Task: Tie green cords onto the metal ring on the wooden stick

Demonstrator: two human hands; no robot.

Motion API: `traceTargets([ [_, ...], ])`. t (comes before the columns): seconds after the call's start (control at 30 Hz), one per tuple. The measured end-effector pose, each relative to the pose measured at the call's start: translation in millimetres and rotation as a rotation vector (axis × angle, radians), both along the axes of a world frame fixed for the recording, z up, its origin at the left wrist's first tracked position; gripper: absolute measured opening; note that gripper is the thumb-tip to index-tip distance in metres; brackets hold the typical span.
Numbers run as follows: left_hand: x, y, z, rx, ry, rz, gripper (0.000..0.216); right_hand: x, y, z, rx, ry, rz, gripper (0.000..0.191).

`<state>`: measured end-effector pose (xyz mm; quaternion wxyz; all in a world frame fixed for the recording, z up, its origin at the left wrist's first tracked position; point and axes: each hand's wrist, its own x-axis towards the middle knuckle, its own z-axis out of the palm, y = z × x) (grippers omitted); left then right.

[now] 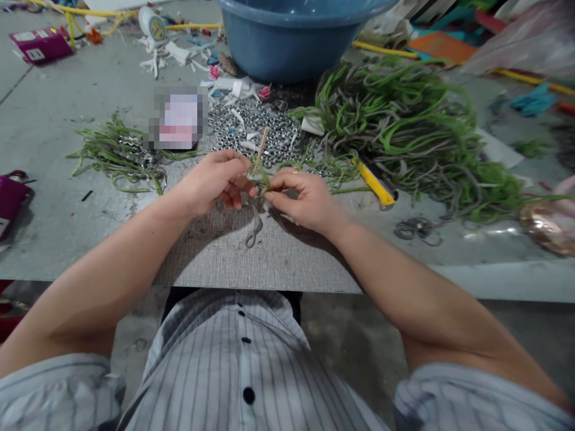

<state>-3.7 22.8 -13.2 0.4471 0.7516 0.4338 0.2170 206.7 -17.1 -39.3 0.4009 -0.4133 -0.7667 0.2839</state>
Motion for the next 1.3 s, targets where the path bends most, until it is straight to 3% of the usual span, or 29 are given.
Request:
traceTargets([
  [0.27,2.0,-9.5,-4.9,0.321,-0.009,-0.06,0.04,4.2,1.9,3.3,-0.109,0.093,-0.075,0.013],
  [0.43,3.0,-18.7,6.8,0.464,-0.037,-0.176,0.009,5.3,3.3,0.3,-0.117,0.111,-0.088,0.012],
  [0.57,4.1,-25.8,11.1,0.702,-0.122,-0.169,0.007,6.7,3.4,0.1,-0.031,0.034,-0.068,0.01],
  [0.63,5.6,-27.8,9.3,0.716,-0.147,-0.171,0.023,7.0,2.9,2.2,-0.015,-0.018,-0.04,0.008],
  [0.77,9.5,-27.1,-1.1,0.723,-0.162,-0.306,0.052,6.9,2.0,5.3,-0.078,-0.101,-0.017,0.006],
  [1.0,9.3,-26.5,-3.2,0.688,0.095,-0.213,0.042,7.6,2.2,3.2,-0.111,-0.044,-0.015,0.005],
  [1.3,10.8,-24.9,0.9,0.703,0.241,-0.132,0.028,5.9,1.2,6.6,-0.197,0.033,-0.006,0.014],
])
